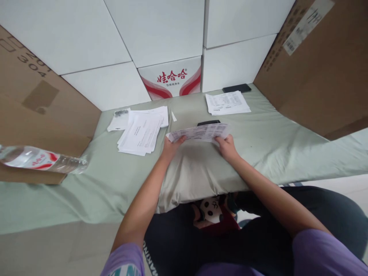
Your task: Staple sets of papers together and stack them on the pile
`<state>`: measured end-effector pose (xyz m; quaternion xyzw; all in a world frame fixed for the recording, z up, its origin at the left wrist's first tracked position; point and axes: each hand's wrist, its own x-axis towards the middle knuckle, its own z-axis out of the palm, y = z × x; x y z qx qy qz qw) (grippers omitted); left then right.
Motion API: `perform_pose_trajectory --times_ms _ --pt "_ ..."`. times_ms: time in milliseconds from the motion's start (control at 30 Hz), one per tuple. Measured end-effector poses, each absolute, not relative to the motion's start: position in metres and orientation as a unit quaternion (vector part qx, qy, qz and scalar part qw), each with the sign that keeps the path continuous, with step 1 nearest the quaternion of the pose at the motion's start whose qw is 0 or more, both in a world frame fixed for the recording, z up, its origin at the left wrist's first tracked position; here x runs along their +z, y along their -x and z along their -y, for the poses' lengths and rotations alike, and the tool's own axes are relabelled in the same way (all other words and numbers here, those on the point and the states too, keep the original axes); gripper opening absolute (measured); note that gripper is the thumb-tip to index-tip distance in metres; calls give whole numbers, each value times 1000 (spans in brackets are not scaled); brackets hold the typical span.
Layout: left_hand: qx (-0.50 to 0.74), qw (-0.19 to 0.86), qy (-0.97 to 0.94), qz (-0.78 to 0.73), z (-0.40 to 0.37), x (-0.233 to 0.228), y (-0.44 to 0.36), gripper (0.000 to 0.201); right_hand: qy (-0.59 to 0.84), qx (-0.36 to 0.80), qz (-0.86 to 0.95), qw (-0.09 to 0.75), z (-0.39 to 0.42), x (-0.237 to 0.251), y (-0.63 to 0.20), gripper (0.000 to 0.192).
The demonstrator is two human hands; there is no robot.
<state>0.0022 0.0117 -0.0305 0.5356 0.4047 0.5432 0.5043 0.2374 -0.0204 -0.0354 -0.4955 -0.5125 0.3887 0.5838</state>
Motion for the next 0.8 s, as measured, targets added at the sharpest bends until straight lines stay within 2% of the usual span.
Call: perform_pose_trajectory --times_ms 200,533,700,767,800 --pt "500 492 -567 -432 -12 -22 -3 49 506 385 516 574 18 -35 -243 23" --pt "464 461 -608 -450 -14 -20 2 46 519 361 556 539 20 -41 -246 27" --pt "488 425 -582 -492 -25 -20 18 48 466 248 666 527 33 -27 -251 28" --pt "493 455 -524 -525 -29 -17 31 50 407 186 749 488 41 -20 -255 29" --pt "468 502 -494 -534 -29 -15 37 50 384 157 782 465 44 -18 -256 30"
